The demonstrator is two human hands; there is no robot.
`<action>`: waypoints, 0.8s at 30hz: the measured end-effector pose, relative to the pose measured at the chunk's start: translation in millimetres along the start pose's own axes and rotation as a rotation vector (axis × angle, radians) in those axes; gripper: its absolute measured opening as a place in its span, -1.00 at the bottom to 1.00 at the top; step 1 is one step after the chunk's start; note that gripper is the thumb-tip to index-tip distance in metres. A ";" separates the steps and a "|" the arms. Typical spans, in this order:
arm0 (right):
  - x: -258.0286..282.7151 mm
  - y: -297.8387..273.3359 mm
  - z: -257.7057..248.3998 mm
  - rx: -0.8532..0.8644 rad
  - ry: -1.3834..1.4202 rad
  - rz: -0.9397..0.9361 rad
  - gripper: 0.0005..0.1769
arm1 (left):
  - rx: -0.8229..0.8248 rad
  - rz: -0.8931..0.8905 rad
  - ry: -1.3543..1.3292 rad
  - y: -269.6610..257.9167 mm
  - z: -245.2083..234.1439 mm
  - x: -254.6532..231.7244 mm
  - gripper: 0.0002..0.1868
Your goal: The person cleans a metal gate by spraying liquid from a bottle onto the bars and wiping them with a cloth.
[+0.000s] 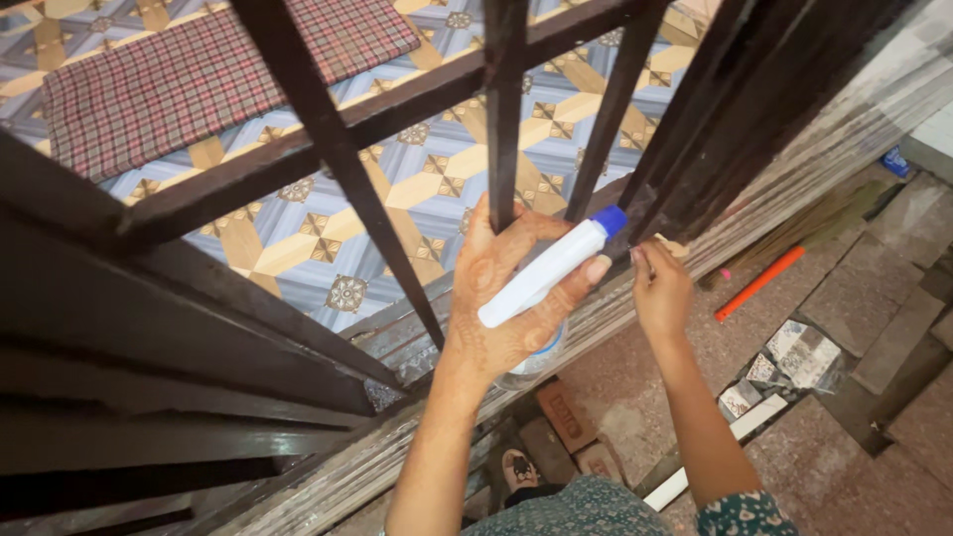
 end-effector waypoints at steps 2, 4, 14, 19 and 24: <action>6.8 -5.0 0.4 0.001 0.063 0.023 -0.84 | 0.011 0.021 0.010 -0.4 0.7 1.3 -0.72; 17.8 -14.4 -0.1 0.033 0.094 0.039 -0.86 | 0.001 -0.052 -0.077 -2.3 -0.9 1.5 -0.70; 47.6 -81.6 28.2 0.297 0.199 0.012 -0.78 | 0.053 -0.007 -0.035 -3.4 -5.0 6.3 -0.70; 69.4 -98.5 32.1 0.487 0.538 -0.006 -0.82 | 0.083 -0.023 -0.046 -4.8 -8.8 6.1 -0.68; 70.9 -72.4 -26.9 0.630 0.153 -0.126 -0.86 | 0.102 -0.087 -0.065 -9.4 -14.9 1.2 -0.61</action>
Point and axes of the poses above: each hand's wrist, its own y-axis towards the middle knuckle, its own z-axis out of the palm, x = y × z, the point moved 1 cm from there along y, towards the middle knuckle, and after that the axes turned 9 degrees about -y, right-handed, at the moved point
